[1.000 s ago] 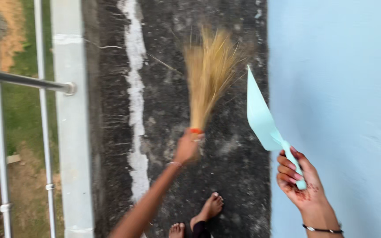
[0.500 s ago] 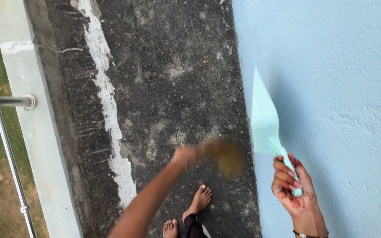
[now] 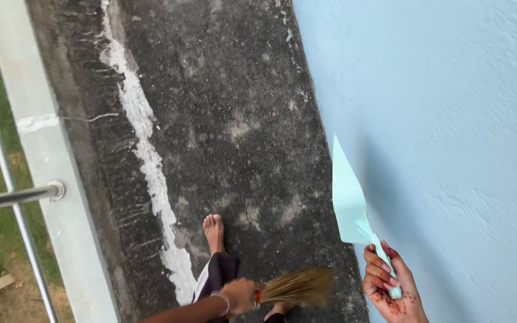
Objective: The person sweeps debris on a concrete floor using a small broom and a dustpan, moving across a balcony area.
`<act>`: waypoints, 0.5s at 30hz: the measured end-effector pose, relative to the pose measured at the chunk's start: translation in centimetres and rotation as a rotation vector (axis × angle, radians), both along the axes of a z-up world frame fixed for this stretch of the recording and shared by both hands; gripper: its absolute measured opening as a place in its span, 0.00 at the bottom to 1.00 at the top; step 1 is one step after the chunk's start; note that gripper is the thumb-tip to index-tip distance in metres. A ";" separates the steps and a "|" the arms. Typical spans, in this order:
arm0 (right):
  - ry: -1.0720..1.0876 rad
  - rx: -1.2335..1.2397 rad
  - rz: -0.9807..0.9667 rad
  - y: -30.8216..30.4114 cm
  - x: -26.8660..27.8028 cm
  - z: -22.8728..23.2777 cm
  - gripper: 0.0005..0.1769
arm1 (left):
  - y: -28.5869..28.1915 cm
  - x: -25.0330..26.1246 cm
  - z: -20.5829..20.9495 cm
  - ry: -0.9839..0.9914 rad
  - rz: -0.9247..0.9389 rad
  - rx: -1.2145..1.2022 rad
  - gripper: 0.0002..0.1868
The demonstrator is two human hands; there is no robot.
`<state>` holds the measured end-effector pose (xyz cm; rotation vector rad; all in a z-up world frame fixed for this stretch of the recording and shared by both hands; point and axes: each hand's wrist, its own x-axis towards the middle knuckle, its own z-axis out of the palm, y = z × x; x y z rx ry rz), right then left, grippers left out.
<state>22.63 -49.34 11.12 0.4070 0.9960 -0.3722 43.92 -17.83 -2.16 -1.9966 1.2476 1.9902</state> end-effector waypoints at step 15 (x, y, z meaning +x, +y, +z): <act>0.066 -0.018 -0.225 -1.3 16.1 0.2 0.10 | -10.3 23.0 -11.1 -0.409 0.394 -0.300 0.24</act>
